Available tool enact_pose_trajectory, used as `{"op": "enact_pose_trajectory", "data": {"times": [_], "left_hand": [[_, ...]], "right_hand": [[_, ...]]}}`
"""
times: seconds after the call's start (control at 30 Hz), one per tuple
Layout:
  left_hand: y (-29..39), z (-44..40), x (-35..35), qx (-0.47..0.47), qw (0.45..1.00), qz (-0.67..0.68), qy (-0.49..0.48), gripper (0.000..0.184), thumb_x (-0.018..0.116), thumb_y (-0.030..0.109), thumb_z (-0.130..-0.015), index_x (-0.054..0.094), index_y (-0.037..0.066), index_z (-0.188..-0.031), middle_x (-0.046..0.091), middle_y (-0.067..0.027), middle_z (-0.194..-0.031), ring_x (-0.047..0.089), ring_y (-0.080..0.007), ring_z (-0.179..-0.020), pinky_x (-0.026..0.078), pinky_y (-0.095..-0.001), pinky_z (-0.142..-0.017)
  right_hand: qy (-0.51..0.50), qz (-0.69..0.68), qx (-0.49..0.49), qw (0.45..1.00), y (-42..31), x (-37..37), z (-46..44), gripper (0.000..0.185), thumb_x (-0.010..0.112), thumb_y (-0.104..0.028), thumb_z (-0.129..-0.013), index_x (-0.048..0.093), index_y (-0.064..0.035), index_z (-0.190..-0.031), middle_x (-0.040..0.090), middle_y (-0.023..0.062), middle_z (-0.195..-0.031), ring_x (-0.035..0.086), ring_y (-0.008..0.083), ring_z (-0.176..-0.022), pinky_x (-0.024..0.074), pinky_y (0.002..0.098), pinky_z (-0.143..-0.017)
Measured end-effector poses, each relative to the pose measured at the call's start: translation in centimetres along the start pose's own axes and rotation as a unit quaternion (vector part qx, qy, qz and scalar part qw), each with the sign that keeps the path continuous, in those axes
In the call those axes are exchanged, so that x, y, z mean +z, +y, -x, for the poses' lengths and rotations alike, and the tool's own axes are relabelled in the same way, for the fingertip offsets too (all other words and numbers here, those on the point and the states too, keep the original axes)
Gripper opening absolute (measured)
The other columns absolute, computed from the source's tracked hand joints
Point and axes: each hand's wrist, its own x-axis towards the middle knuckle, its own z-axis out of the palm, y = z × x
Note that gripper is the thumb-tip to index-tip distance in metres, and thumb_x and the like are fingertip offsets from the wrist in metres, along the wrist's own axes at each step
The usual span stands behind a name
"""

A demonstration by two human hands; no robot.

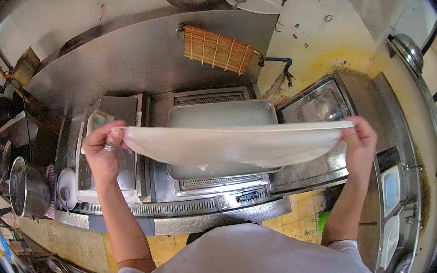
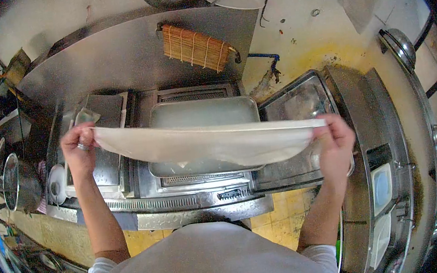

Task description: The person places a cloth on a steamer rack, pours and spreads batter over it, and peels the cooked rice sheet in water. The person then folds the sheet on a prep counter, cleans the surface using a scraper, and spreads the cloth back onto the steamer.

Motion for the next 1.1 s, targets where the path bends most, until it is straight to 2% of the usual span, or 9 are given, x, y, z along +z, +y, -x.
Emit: {"op": "enact_pose_trajectory", "data": {"times": [0.13, 0.2, 0.27, 0.33, 0.47, 0.6, 0.73, 0.9, 1.1], "left_hand": [[-5.7, -1.4, 1.5, -0.111, 0.971, -0.192, -0.091, 0.013, 0.073, 0.012, -0.095, 0.077, 0.000, -0.096, 0.074, -0.0054, -0.089, 0.061, -0.0097, -0.073, 0.048, -0.0258, -0.063], [-11.6, -2.7, 2.8, -0.031, 0.954, -0.268, -0.127, 0.014, 0.071, 0.012, -0.096, 0.076, -0.001, -0.093, 0.072, -0.0047, -0.082, 0.061, -0.0091, -0.075, 0.047, -0.0242, -0.064], [-16.6, -4.9, 5.2, -0.142, 0.946, -0.282, -0.073, 0.014, 0.069, 0.015, -0.097, 0.076, 0.002, -0.098, 0.071, -0.0050, -0.077, 0.063, -0.0114, -0.075, 0.050, -0.0275, -0.068], [-20.6, -9.0, 7.5, -0.301, 0.950, -0.082, -0.019, 0.020, 0.067, 0.020, -0.100, 0.073, 0.003, -0.109, 0.071, -0.0044, -0.085, 0.064, -0.0133, -0.081, 0.051, -0.0302, -0.071], [-25.6, -11.2, 11.4, -0.243, 0.935, 0.240, 0.091, 0.027, 0.067, 0.021, -0.099, 0.066, 0.002, -0.118, 0.072, -0.0103, -0.103, 0.069, -0.0207, -0.097, 0.055, -0.0391, -0.082], [-31.7, -5.6, 9.7, -0.133, 0.977, -0.162, -0.029, 0.046, 0.069, 0.038, -0.096, 0.066, -0.002, -0.119, 0.074, -0.0187, -0.112, 0.070, -0.0328, -0.107, 0.056, -0.0447, -0.090], [-32.5, 4.7, 9.1, -0.266, 0.807, -0.491, -0.192, 0.061, 0.067, 0.053, -0.092, 0.069, -0.004, -0.113, 0.071, -0.0276, -0.111, 0.068, -0.0471, -0.103, 0.055, -0.0497, -0.088], [-30.1, 7.5, 10.9, -0.281, 0.853, -0.421, -0.125, 0.047, 0.067, 0.049, -0.093, 0.074, 0.004, -0.104, 0.072, -0.0258, -0.096, 0.070, -0.0464, -0.093, 0.054, -0.0536, -0.081], [-33.1, 7.5, 10.2, -0.298, 0.901, -0.315, -0.009, 0.042, 0.066, 0.041, -0.096, 0.073, 0.001, -0.090, 0.069, -0.0262, -0.081, 0.070, -0.0439, -0.082, 0.052, -0.0507, -0.074]], "right_hand": [[-0.114, 0.174, 0.066, 0.976, 5.0, 3.3, -1.1, 0.015, 0.068, -0.012, -0.092, 0.070, 0.0025, -0.094, 0.065, 0.0031, -0.077, 0.059, 0.0126, -0.075, 0.0476, 0.0300, -0.070], [-0.148, 0.175, 0.057, 0.972, 11.5, 5.1, -2.7, 0.017, 0.066, -0.015, -0.095, 0.069, 0.0019, -0.091, 0.064, 0.0048, -0.074, 0.060, 0.0147, -0.073, 0.0481, 0.0306, -0.067], [-0.162, 0.106, 0.249, 0.949, 11.9, 8.2, -5.0, 0.021, 0.063, -0.017, -0.099, 0.067, 0.0012, -0.089, 0.064, 0.0055, -0.074, 0.062, 0.0161, -0.074, 0.0478, 0.0298, -0.063], [-0.102, 0.036, 0.243, 0.964, 14.2, 11.5, -8.1, 0.021, 0.058, -0.016, -0.101, 0.065, 0.0000, -0.089, 0.063, 0.0063, -0.075, 0.063, 0.0150, -0.075, 0.0481, 0.0289, -0.061], [-0.012, -0.190, 0.234, 0.953, 23.4, 16.1, -12.4, 0.014, 0.061, -0.010, -0.099, 0.067, -0.0026, -0.089, 0.063, 0.0047, -0.077, 0.062, 0.0148, -0.073, 0.0478, 0.0303, -0.061], [-0.087, 0.054, 0.231, 0.968, 29.1, 16.8, -6.2, 0.010, 0.061, -0.005, -0.093, 0.071, -0.0035, -0.094, 0.063, 0.0023, -0.078, 0.059, 0.0156, -0.072, 0.0457, 0.0291, -0.065], [-0.147, -0.124, 0.426, 0.884, 35.2, 18.3, 1.1, 0.022, 0.061, -0.011, -0.096, 0.067, -0.0015, -0.115, 0.070, 0.0099, -0.107, 0.066, 0.0254, -0.099, 0.0523, 0.0378, -0.089], [-0.142, -0.494, 0.500, 0.697, 34.0, 22.5, 2.7, 0.045, 0.057, -0.014, -0.098, 0.051, 0.0009, -0.140, 0.059, 0.0177, -0.140, 0.056, 0.0342, -0.132, 0.0401, 0.0510, -0.118], [-0.106, -0.514, 0.530, 0.666, 33.3, 23.7, 1.9, 0.045, 0.057, -0.014, -0.096, 0.052, 0.0023, -0.138, 0.060, 0.0210, -0.137, 0.055, 0.0369, -0.132, 0.0394, 0.0573, -0.116]]}}
